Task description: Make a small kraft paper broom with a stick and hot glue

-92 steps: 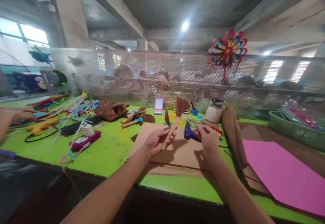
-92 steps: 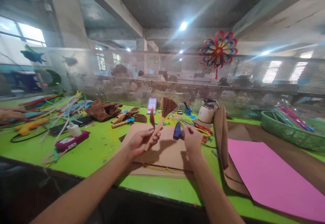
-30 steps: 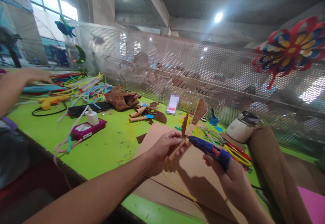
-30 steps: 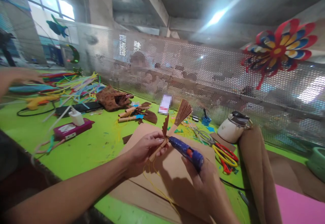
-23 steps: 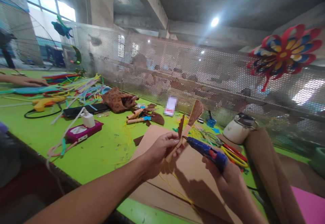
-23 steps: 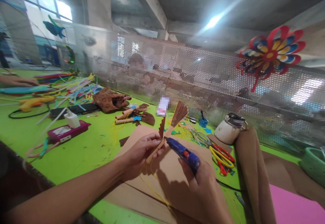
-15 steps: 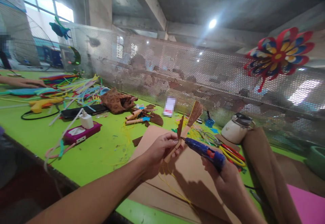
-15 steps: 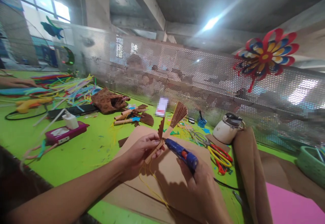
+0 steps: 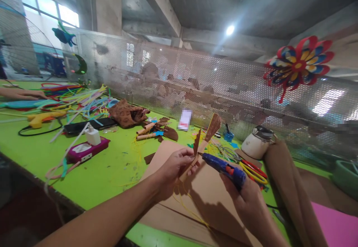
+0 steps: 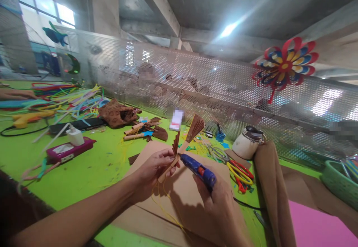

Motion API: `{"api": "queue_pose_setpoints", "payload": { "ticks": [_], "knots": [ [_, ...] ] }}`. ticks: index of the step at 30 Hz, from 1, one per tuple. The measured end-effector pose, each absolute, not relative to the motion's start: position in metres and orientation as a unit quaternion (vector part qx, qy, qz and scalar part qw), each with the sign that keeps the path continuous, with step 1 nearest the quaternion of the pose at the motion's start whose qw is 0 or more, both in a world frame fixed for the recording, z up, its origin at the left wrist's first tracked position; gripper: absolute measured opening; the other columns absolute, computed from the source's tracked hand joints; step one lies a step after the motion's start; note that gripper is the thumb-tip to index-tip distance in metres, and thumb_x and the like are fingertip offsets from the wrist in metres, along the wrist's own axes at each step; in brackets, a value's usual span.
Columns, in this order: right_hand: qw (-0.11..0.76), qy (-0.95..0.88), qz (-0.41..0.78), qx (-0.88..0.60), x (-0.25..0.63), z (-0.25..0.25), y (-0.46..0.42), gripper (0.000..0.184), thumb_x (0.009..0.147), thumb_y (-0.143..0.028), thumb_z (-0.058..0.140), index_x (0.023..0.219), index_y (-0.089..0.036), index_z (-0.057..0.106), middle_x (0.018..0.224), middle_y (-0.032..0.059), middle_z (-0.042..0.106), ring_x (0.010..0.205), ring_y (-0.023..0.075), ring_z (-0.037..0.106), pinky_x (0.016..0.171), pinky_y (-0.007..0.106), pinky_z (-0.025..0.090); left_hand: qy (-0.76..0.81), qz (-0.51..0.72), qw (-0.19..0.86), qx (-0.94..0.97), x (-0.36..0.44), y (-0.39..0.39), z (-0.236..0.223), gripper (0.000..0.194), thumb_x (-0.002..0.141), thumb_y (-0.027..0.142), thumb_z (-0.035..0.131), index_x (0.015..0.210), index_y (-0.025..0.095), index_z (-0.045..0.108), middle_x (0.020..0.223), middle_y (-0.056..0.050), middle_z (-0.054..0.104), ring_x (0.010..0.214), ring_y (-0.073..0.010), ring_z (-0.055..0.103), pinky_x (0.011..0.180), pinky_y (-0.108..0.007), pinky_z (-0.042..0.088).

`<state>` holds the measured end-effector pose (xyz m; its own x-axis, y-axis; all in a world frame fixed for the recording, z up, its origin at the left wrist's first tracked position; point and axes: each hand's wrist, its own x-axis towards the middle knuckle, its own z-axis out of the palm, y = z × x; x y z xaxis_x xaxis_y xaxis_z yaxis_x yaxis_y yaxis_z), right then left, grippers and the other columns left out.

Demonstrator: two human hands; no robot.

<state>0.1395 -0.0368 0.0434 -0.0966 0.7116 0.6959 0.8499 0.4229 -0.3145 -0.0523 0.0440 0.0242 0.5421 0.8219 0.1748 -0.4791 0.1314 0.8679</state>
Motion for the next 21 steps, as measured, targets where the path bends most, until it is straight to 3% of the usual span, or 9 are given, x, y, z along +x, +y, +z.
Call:
{"api": "queue_pose_setpoints", "payload": {
  "ticks": [7,14,21],
  "knots": [
    [0.426,-0.716,-0.073,-0.548,0.135,0.046,-0.039,0.037,0.083,-0.045,0.044,0.086,-0.013,0.063,0.07,0.01,0.069,0.062,0.0231,0.064,0.055,0.03,0.051,0.178,0.452,0.728,0.484,-0.052,0.044,0.024,0.013,0.074,0.022,0.059,0.082,0.014,0.052,0.075,-0.006,0.061,0.057,-0.0086,0.053,0.053,-0.02,0.036],
    [0.475,-0.695,0.006,-0.54,0.111,0.059,-0.048,0.033,0.086,-0.04,0.043,0.097,-0.016,0.063,0.081,0.0086,0.069,0.072,0.0203,0.064,0.066,0.027,0.051,0.178,0.45,0.728,0.486,-0.053,0.044,0.025,0.014,0.075,0.022,0.059,0.083,0.013,0.052,0.076,-0.006,0.061,0.058,-0.009,0.054,0.053,-0.019,0.038],
    [0.455,-0.7,0.016,-0.55,0.133,0.045,-0.038,0.034,0.083,-0.043,0.046,0.094,-0.017,0.065,0.067,0.0045,0.065,0.057,0.0172,0.058,0.054,0.026,0.048,0.181,0.442,0.741,0.472,-0.054,0.046,0.027,0.016,0.073,0.021,0.061,0.082,0.014,0.05,0.075,-0.005,0.06,0.057,-0.0082,0.054,0.052,-0.019,0.039]
  ]
}}
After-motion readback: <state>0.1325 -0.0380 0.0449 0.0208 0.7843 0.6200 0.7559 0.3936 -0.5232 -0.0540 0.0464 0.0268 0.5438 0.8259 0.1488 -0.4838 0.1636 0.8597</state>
